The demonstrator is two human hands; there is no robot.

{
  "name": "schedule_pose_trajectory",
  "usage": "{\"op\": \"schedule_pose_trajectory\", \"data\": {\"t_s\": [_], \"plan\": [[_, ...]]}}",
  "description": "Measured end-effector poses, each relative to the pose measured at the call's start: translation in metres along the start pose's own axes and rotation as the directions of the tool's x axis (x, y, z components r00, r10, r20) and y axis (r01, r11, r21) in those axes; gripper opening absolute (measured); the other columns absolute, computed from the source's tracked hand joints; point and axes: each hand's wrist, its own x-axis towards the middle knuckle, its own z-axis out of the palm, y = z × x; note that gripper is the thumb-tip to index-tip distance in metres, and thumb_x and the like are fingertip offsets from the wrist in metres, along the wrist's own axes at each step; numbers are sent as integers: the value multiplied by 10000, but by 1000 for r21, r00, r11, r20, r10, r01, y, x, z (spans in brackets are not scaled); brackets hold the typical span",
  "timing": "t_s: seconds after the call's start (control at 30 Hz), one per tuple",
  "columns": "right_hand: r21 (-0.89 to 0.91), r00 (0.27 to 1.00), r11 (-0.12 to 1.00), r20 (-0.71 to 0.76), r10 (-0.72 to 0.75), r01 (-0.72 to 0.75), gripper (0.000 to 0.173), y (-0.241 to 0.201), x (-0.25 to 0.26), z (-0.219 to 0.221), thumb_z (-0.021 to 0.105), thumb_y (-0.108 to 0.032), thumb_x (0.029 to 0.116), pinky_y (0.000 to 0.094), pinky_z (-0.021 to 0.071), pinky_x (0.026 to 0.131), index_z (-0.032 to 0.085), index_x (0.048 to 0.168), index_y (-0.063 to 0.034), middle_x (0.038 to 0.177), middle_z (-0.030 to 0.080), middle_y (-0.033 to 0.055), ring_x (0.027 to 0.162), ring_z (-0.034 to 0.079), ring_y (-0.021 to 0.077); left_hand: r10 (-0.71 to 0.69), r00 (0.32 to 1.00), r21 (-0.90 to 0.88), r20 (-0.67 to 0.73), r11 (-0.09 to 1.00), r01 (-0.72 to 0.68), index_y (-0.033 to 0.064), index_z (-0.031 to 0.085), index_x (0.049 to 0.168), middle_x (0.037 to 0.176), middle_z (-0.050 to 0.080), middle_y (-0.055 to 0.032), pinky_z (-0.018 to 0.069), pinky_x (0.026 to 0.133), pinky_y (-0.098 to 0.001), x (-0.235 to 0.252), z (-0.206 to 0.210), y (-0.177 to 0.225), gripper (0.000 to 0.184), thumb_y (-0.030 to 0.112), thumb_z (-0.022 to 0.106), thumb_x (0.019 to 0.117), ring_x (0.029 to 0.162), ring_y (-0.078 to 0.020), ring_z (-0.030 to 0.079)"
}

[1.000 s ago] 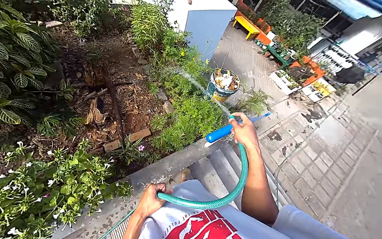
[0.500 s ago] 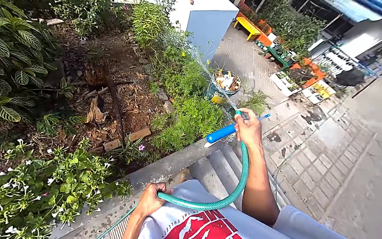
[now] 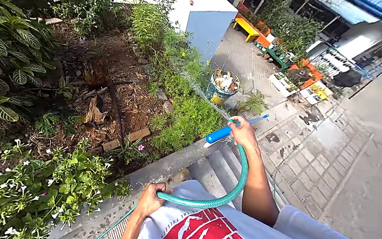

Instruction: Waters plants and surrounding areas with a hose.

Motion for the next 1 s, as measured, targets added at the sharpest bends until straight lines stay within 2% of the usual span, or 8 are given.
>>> {"op": "schedule_pose_trajectory", "data": {"t_s": [0.2, 0.37, 0.53, 0.83, 1.0], "plan": [[-86, 993, 995, 97, 61, -53, 304, 10, 5, 6, 539, -287, 1089, 308, 461, 473, 585, 1370, -180, 758, 609, 110, 483, 517, 152, 3, 1000, -21, 23, 1000, -2, 171, 465, 600, 529, 415, 86, 330, 491, -259, 2, 0, 1, 429, 342, 684, 927, 491, -27, 414], [-69, 996, 994, -4, 85, -85, 303, 12, 5, 2, 531, -276, 1090, 344, 482, 500, 588, 1363, -159, 794, 615, 136, 508, 533, 180, 31, 1000, -36, -4, 999, -31, 171, 457, 587, 522, 417, 92, 319, 485, -236, 2, -1, 0, 424, 315, 680, 918, 488, -5, 406], [-109, 986, 982, -86, 143, -152, 329, 14, 5, -6, 516, -283, 1090, 432, 530, 589, 574, 1376, -131, 892, 645, 196, 592, 598, 257, 18, 1000, -29, -13, 999, -19, 178, 446, 589, 520, 384, 101, 305, 481, -240, 2, -2, -1, 439, 349, 678, 921, 480, -8, 382], [-138, 982, 976, -114, 153, -168, 333, 16, 5, -5, 510, -273, 1090, 435, 536, 604, 566, 1387, -132, 929, 651, 203, 610, 613, 264, 13, 1000, -32, -11, 999, -13, 186, 439, 587, 520, 375, 106, 299, 482, -231, 1, -3, -2, 427, 327, 677, 913, 480, -1, 375], [-132, 992, 984, -18, 121, -123, 302, 16, 4, 3, 533, -290, 1086, 405, 511, 532, 584, 1357, -166, 830, 636, 171, 536, 568, 234, -1, 1000, -39, 14, 999, 2, 175, 464, 593, 525, 400, 101, 313, 487, -233, 0, -3, -2, 412, 311, 688, 911, 489, -1, 395]]}}
